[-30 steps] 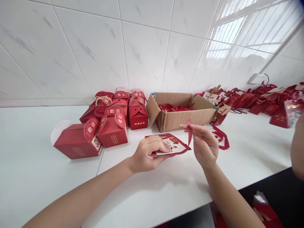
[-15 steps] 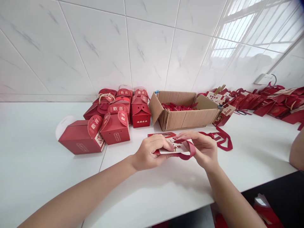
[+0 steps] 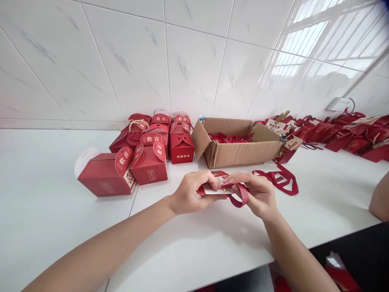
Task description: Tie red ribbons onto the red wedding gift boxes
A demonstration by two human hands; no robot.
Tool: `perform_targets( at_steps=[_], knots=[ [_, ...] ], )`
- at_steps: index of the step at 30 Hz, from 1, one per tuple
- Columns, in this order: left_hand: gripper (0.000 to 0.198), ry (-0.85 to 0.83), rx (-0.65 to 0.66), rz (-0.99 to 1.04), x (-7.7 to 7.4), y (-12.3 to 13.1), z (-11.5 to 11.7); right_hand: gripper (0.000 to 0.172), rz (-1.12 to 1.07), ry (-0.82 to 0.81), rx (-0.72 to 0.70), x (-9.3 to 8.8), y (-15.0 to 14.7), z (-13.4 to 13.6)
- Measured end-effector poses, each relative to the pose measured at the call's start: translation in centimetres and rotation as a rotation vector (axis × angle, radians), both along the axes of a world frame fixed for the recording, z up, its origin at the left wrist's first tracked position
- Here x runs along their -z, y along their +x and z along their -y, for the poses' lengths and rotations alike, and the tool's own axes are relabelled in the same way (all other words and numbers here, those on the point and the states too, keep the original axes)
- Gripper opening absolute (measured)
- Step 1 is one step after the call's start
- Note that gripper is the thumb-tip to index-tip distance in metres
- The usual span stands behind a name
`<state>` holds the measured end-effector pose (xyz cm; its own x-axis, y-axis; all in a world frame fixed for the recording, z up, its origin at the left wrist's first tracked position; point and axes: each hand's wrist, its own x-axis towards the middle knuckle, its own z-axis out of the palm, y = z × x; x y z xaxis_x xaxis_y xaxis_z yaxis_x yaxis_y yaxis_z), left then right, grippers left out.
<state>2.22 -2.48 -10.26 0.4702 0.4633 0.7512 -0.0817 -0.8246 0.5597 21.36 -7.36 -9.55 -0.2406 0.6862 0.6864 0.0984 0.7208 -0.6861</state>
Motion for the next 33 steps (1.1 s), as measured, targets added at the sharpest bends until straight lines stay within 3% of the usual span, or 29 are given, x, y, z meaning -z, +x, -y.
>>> perform_targets(
  at_steps=[5, 9, 18, 26, 33],
  knots=[
    [0.03, -0.093, -0.014, -0.011, -0.13, -0.08, 0.11, 0.02, 0.002, 0.005, -0.04, 0.06, -0.01, -0.09],
    [0.025, -0.125, 0.028, 0.005, -0.18, 0.0, 0.19, 0.018, 0.038, 0.036, -0.032, 0.16, 0.07, -0.26],
    [0.014, 0.076, 0.046, 0.042, -0.43, 0.07, -0.17, 0.017, 0.108, 0.147, -0.05, -0.05, 0.08, -0.37],
    [0.014, 0.127, 0.065, 0.091, -0.41, 0.22, -0.23, 0.021, 0.126, -0.051, 0.033, -0.43, 0.0, -0.11],
    [0.013, 0.127, 0.057, 0.091, -0.3, 0.21, -0.19, 0.022, 0.117, -0.036, -0.006, -0.21, 0.23, -0.15]
  ],
)
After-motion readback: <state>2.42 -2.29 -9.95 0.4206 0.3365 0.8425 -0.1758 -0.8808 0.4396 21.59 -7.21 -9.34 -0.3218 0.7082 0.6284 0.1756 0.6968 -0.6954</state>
